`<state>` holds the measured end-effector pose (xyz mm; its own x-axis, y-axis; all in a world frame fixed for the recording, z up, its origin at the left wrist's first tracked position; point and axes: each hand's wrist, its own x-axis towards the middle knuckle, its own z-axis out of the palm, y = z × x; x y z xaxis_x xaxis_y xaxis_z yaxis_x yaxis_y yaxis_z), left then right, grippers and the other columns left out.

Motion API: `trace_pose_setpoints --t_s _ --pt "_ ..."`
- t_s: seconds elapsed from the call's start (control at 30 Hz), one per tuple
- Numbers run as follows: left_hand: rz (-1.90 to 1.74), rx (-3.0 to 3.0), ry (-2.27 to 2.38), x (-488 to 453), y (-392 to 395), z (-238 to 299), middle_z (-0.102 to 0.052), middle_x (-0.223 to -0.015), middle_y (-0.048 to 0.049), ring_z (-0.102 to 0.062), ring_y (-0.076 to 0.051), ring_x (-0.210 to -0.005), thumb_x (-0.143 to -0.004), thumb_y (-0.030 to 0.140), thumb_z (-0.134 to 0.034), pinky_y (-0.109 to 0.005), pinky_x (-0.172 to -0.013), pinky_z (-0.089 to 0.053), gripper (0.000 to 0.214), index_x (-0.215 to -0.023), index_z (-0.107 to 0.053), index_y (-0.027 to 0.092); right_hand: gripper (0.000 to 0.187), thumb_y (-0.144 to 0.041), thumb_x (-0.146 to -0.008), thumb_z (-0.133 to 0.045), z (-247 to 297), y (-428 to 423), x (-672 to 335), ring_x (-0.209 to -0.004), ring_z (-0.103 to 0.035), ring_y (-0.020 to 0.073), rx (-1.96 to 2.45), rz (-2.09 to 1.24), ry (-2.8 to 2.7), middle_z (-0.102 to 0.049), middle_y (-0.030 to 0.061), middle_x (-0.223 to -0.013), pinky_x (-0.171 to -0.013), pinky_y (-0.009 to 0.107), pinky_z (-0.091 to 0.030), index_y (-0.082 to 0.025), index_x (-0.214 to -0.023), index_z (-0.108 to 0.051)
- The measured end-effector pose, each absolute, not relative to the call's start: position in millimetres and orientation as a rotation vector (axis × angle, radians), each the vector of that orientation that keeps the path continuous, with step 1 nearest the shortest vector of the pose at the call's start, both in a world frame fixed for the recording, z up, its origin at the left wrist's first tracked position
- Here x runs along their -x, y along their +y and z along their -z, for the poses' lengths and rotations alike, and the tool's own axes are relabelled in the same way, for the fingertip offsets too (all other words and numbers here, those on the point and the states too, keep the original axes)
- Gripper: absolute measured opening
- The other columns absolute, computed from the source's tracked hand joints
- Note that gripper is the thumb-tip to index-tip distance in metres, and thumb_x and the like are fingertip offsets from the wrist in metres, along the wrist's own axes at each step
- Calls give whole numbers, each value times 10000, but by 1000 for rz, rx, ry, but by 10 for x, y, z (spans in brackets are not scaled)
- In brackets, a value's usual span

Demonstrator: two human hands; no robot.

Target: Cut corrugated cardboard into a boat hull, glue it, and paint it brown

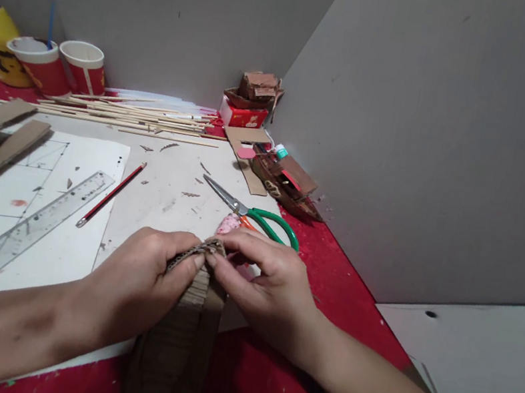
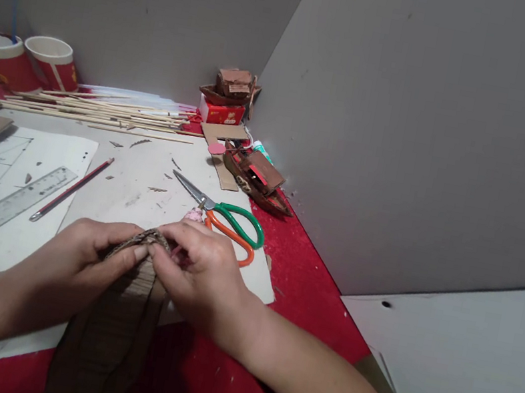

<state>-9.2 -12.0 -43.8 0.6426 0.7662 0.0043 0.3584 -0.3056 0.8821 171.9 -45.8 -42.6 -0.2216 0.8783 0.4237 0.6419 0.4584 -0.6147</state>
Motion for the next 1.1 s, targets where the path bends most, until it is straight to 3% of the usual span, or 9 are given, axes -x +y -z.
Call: trace_pose_setpoints --t_s 0.2,0.37,0.47,0.7,0.93,1.1 --pt "-536 -1924 943 79 -146 445 -609 -646 35 -521 -112 -601 -922 236 -454 -223 -594 -389 267 -745 -642 172 142 -103 -837 -579 424 -429 -1686 -586 -561 121 1289 -404 -1990 -636 18 -645 -545 223 -444 -145 -738 -672" --pt "-481 -1856 904 66 -106 394 -597 -644 29 -511 -117 -602 -919 252 -460 -215 -561 -387 269 -720 -621 169 104 -137 -848 -632 467 -417 -1721 -679 -651 150 1199 -342 -1977 -720 68 -781 -626 245 -513 -120 -923 -701" --pt "-463 -1842 930 57 -107 376 -582 -629 22 -502 -126 -599 -914 268 -464 -222 -548 -385 281 -700 -614 165 123 -108 -875 -594 467 -420 -1734 -731 -685 160 1127 -324 -1985 -738 61 -802 -689 260 -542 -149 -934 -694" --pt "-528 -1561 884 41 -120 452 -684 -824 -18 -584 -171 -752 -895 287 -518 -269 -682 -457 206 -950 -668 156 152 -125 -896 -566 437 -407 -1724 -779 -703 184 1203 -356 -1907 -737 56 -793 -726 297 -557 -179 -873 -706" --pt "-551 -1602 826 66 -93 454 -616 -736 2 -529 -154 -707 -904 272 -493 -260 -661 -420 221 -796 -648 157 148 -142 -891 -577 429 -439 -1704 -764 -685 179 1208 -472 -1909 -734 79 -830 -703 291 -545 -148 -944 -715" --pt "-519 -1609 836 72 -99 452 -569 -699 11 -496 -146 -686 -894 281 -497 -259 -647 -400 235 -734 -615 156 173 -131 -895 -537 420 -428 -1667 -648 -618 155 1163 -380 -1958 -681 61 -703 -658 275 -503 -117 -837 -699"
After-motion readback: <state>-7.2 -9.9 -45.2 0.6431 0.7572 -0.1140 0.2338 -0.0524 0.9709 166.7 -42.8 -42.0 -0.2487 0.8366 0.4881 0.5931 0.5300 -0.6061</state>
